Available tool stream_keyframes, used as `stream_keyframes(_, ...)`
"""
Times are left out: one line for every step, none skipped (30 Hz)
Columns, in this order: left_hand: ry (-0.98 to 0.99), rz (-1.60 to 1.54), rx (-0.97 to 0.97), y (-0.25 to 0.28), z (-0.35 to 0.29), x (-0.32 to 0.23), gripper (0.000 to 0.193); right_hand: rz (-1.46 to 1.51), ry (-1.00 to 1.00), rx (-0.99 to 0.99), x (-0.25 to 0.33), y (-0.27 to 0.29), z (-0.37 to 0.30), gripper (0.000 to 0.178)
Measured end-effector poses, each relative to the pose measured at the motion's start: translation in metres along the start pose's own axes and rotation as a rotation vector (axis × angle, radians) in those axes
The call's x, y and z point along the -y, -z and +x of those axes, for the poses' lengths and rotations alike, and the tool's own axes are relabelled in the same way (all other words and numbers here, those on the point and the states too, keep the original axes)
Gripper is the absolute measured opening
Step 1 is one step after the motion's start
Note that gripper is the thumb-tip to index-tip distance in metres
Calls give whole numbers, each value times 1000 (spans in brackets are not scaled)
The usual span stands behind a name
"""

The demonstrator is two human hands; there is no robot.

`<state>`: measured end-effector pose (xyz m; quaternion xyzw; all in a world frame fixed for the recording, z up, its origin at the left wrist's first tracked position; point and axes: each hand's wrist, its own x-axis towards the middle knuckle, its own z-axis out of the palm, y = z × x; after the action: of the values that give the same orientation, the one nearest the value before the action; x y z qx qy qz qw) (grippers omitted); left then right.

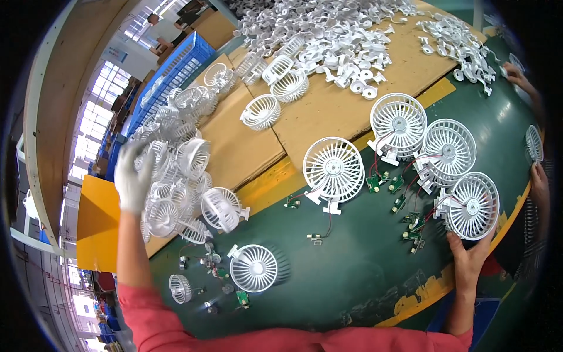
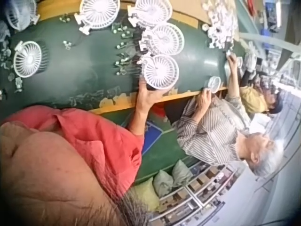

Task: The person assembles small fan heads by hand, attaching motor and circuit board units to plastic fan grilles on the workbench.

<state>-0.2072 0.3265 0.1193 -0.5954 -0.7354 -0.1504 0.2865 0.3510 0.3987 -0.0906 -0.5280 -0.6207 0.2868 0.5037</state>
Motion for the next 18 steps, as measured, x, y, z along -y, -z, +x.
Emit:
stream_keyframes(69,157,32,-6,18,21,29,-1,1,3,0,0,0,81)
stream_keyframes(62,325,18,-17,31,47,35,16,-17,3,-1,0,1,83)
stream_keyframes(193,449,130,-21,43,58,40,37,-38,5,-2,-2,1,86)
stream_keyframes(325,568,240,-26,54,69,46,37,-37,5,-3,-1,1,86)
stream_keyframes(327,570,240,-38,59,95,46,34,-48,7,-5,-1,1,86)
stream_keyframes(463,458,408,-55,57,137,51,33,-55,15,-5,-2,2,86)
stream_keyframes(600,348,575,-65,51,177,56,44,-53,28,-8,-2,3,86)
stream_keyframes(520,173,720,-62,43,220,64,45,-42,28,-11,-4,5,85)
stream_keyframes(359,203,777,-69,44,219,69,10,-46,8,-11,-1,2,85)
stream_keyframes(309,28,826,-71,40,217,65,-3,-54,9,-10,0,3,85)
stream_keyframes(261,-137,865,-65,36,216,61,0,-52,0,-7,0,3,84)
stream_keyframes(317,-212,911,-70,25,210,50,8,-47,-8,-4,1,3,84)
stream_keyframes(372,-289,953,-78,12,192,41,14,-40,-19,-1,1,3,83)
stream_keyframes(-7,-154,976,-60,-1,165,46,-13,-61,-10,-4,6,1,82)
stream_keyframes(596,-436,912,-52,-7,130,52,-5,-53,-15,-6,5,1,82)
stream_keyframes(585,-681,846,-51,-22,136,58,33,-46,0,-9,3,3,82)
stream_keyframes(779,-753,833,-42,-42,140,57,68,-37,15,-9,2,4,82)
stream_keyframes(760,-787,803,-36,-64,152,59,62,-17,24,-5,0,8,85)
